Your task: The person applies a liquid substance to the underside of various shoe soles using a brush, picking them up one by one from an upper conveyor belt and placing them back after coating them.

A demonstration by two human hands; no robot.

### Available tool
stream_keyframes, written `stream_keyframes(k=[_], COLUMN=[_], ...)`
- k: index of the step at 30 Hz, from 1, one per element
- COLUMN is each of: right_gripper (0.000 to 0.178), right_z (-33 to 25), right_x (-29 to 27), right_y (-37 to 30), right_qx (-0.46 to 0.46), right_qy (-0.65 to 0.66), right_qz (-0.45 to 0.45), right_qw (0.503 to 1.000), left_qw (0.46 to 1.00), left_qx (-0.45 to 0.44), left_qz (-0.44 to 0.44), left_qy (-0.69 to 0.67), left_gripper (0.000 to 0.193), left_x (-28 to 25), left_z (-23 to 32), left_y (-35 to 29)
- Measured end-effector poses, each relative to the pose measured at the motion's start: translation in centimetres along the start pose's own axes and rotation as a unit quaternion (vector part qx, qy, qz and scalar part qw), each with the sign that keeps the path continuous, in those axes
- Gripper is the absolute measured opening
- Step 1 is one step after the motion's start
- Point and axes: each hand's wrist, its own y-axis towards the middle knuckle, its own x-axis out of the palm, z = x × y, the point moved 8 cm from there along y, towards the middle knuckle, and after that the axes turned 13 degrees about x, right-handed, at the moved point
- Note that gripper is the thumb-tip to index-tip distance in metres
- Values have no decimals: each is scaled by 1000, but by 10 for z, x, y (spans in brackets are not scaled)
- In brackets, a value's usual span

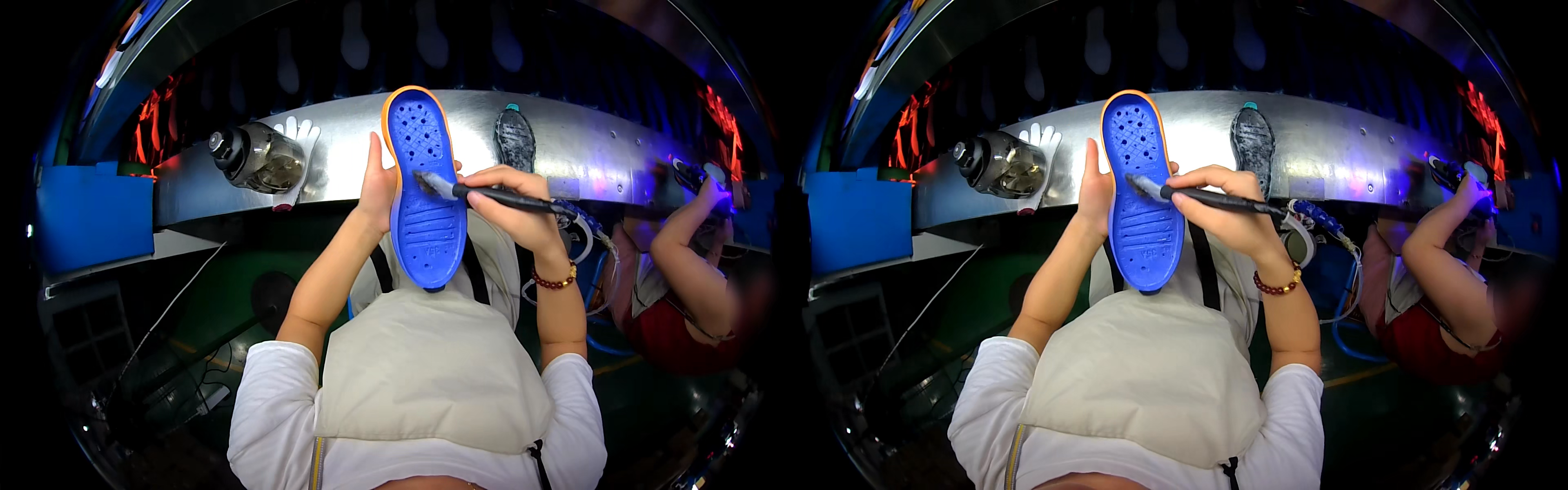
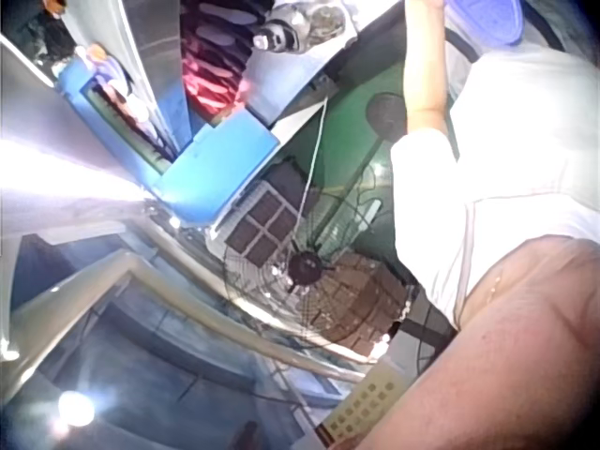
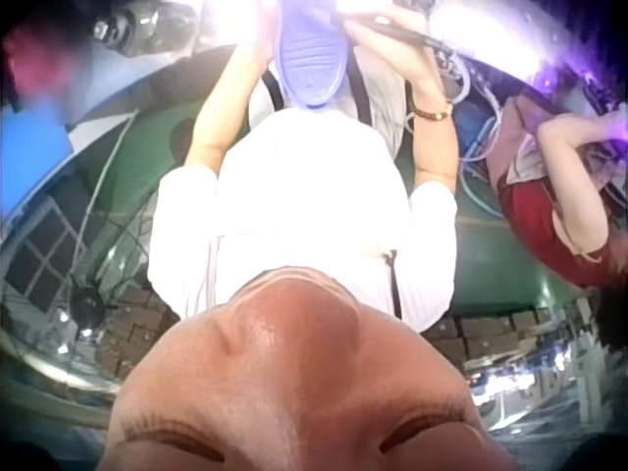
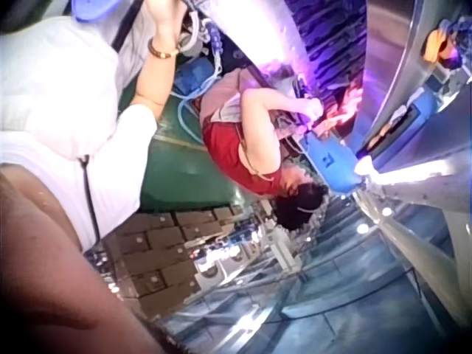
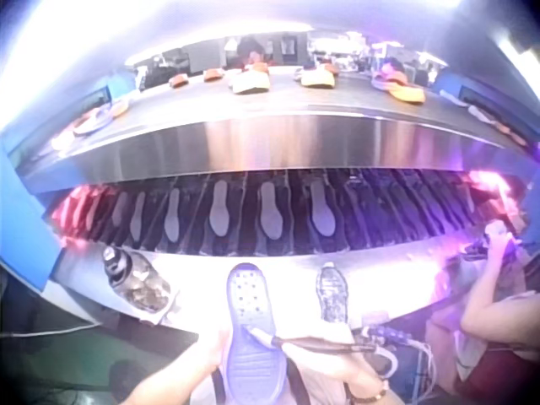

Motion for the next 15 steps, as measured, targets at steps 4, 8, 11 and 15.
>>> stream_keyframes(k=[4,8,11,15], right_gripper=[15,12,12,15], right_z=[-19,-45,-51,-40], right_x=[8,59,46,5], right_y=[-4,-41,-39,-6], right_qx=[-176,-255,-252,-146], right_qy=[-68,-195,-98,11], right_qz=[76,-66,-161,55], right_qw=[979,945,949,988], left_qw=[997,994,990,991], left_qx=[50,90,111,121], left_qz=[40,28,46,34], left_qy=[33,56,78,53], left_gripper=[83,82,84,86], left_x=[-6,-10,0,19], left_z=[0,23,35,24], left_y=[4,2,-7,-4])
